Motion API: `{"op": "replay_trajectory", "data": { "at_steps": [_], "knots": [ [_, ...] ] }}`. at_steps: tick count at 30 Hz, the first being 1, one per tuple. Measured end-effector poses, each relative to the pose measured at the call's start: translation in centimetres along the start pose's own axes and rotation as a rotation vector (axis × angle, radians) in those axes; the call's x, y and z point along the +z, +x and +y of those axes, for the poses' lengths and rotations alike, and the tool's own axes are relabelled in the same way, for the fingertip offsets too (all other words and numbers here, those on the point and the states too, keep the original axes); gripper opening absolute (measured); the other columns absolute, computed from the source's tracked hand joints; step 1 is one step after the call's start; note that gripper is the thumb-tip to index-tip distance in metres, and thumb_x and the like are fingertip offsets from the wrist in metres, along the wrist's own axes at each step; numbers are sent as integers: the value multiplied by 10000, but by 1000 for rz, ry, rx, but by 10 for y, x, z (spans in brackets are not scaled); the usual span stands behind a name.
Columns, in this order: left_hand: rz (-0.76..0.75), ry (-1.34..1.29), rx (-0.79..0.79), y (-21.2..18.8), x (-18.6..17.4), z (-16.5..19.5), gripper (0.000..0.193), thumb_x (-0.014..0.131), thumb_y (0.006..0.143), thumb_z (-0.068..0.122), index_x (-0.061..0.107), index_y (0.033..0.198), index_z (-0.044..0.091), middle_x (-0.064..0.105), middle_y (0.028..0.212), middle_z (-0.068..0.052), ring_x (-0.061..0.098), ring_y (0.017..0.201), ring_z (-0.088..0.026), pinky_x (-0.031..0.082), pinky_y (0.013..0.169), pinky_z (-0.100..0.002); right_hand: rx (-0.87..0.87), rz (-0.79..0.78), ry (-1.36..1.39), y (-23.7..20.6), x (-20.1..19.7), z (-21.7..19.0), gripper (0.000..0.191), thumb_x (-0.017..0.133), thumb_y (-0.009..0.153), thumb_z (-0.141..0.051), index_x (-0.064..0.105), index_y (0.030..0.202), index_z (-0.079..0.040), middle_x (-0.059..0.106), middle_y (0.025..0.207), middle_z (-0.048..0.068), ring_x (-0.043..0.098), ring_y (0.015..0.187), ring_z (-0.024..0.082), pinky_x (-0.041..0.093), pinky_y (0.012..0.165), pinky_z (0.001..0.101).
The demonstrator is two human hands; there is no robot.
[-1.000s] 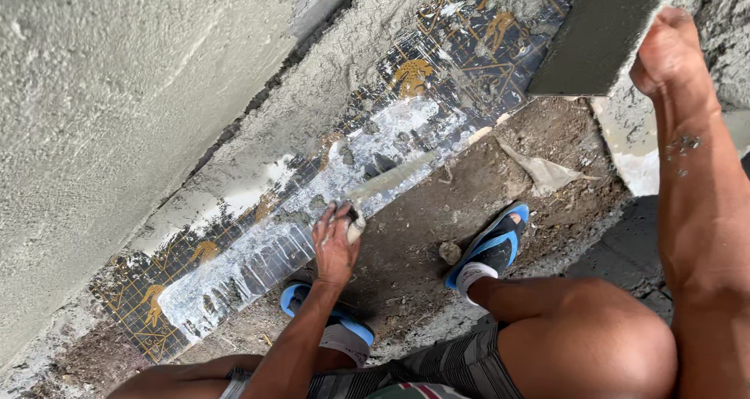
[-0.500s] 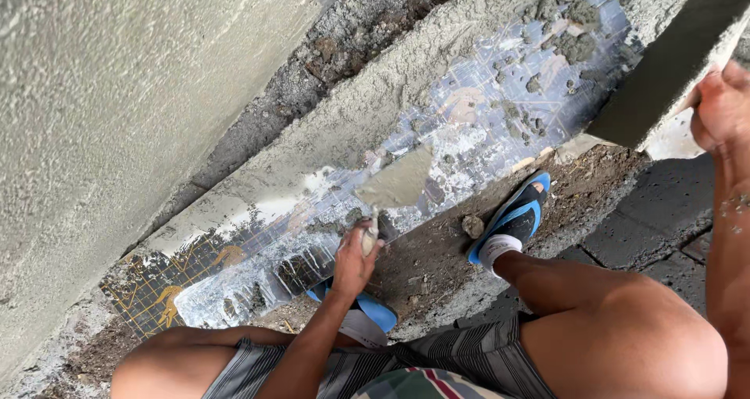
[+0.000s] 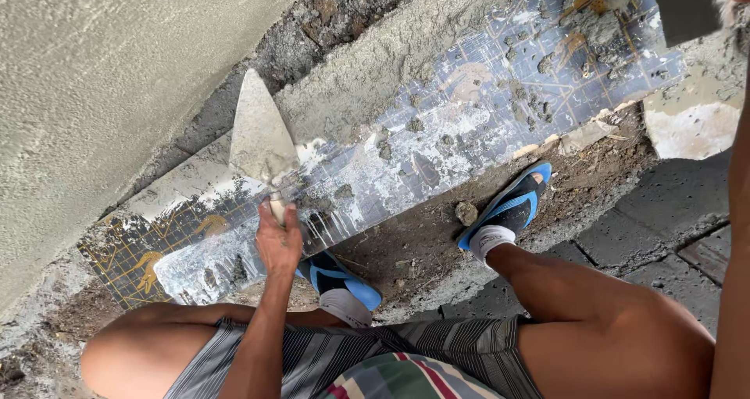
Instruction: The person scoops wet cement from a wooden board using a trowel and applies it to a vertical wall. They then use a float to smooth and level the plastered surface, repeating the process to cover a section of the wall.
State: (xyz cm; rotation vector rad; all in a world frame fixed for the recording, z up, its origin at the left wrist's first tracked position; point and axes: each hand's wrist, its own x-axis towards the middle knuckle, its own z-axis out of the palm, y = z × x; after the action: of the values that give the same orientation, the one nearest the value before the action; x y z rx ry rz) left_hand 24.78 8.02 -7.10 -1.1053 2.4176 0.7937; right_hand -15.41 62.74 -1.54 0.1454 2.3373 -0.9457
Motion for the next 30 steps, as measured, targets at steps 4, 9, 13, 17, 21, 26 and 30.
{"op": "replay_trajectory", "data": {
  "at_steps": [4, 9, 13, 17, 21, 26, 30],
  "knots": [
    [-144, 122, -33, 19, -11, 20, 597, 608, 986, 324, 440, 1496, 63, 723, 1049, -249, 729, 899, -409, 576, 803, -504, -6, -76, -77, -19, -2, -35, 328, 398, 1191, -236, 582, 1295, 16, 651, 1092, 200, 640, 889, 272, 543, 767, 389],
    [-214, 305, -9, 50, -25, 54, 621, 640, 981, 393, 438, 1488, 99, 681, 1180, -267, 682, 1006, -444, 539, 874, -514, -33, -184, -162, 22, -12, -53, 370, 404, 1178, -286, 592, 1295, 11, 654, 1084, 212, 643, 884, 294, 544, 765, 401],
    [-273, 244, -49, 60, -28, 73, 606, 616, 965, 384, 456, 1502, 152, 715, 1163, -236, 715, 1014, -404, 556, 902, -504, -46, -281, -233, 74, -10, -49, 405, 408, 1168, -326, 601, 1295, 7, 658, 1077, 222, 645, 880, 312, 546, 763, 410],
    [-232, 277, 45, 69, -24, 87, 562, 630, 986, 388, 494, 1477, 151, 731, 1102, -243, 725, 971, -407, 569, 869, -517, -67, -358, -295, 103, -10, -61, 440, 413, 1157, -365, 609, 1295, 3, 661, 1071, 231, 647, 876, 329, 547, 761, 419],
    [-192, 208, 215, 68, -16, 103, 519, 626, 991, 323, 506, 1445, 103, 732, 1024, -261, 742, 848, -396, 600, 730, -511, -75, -437, -369, 121, -6, -73, 475, 417, 1146, -405, 618, 1295, -1, 664, 1064, 240, 650, 872, 347, 549, 759, 429],
    [-361, 133, 45, 64, 10, 130, 507, 543, 1020, 336, 466, 1453, 84, 732, 954, -215, 727, 662, -333, 601, 507, -436, -79, -472, -451, 130, 20, -92, 520, 423, 1133, -455, 628, 1295, -6, 668, 1056, 252, 652, 867, 369, 551, 756, 440],
    [-351, 10, 29, 45, 45, 146, 528, 522, 1044, 341, 440, 1464, 32, 721, 914, -207, 702, 607, -268, 573, 466, -371, -8, -426, -549, 120, 54, -122, 556, 427, 1123, -494, 637, 1295, -10, 671, 1049, 261, 655, 863, 387, 552, 754, 450]
  ]
}}
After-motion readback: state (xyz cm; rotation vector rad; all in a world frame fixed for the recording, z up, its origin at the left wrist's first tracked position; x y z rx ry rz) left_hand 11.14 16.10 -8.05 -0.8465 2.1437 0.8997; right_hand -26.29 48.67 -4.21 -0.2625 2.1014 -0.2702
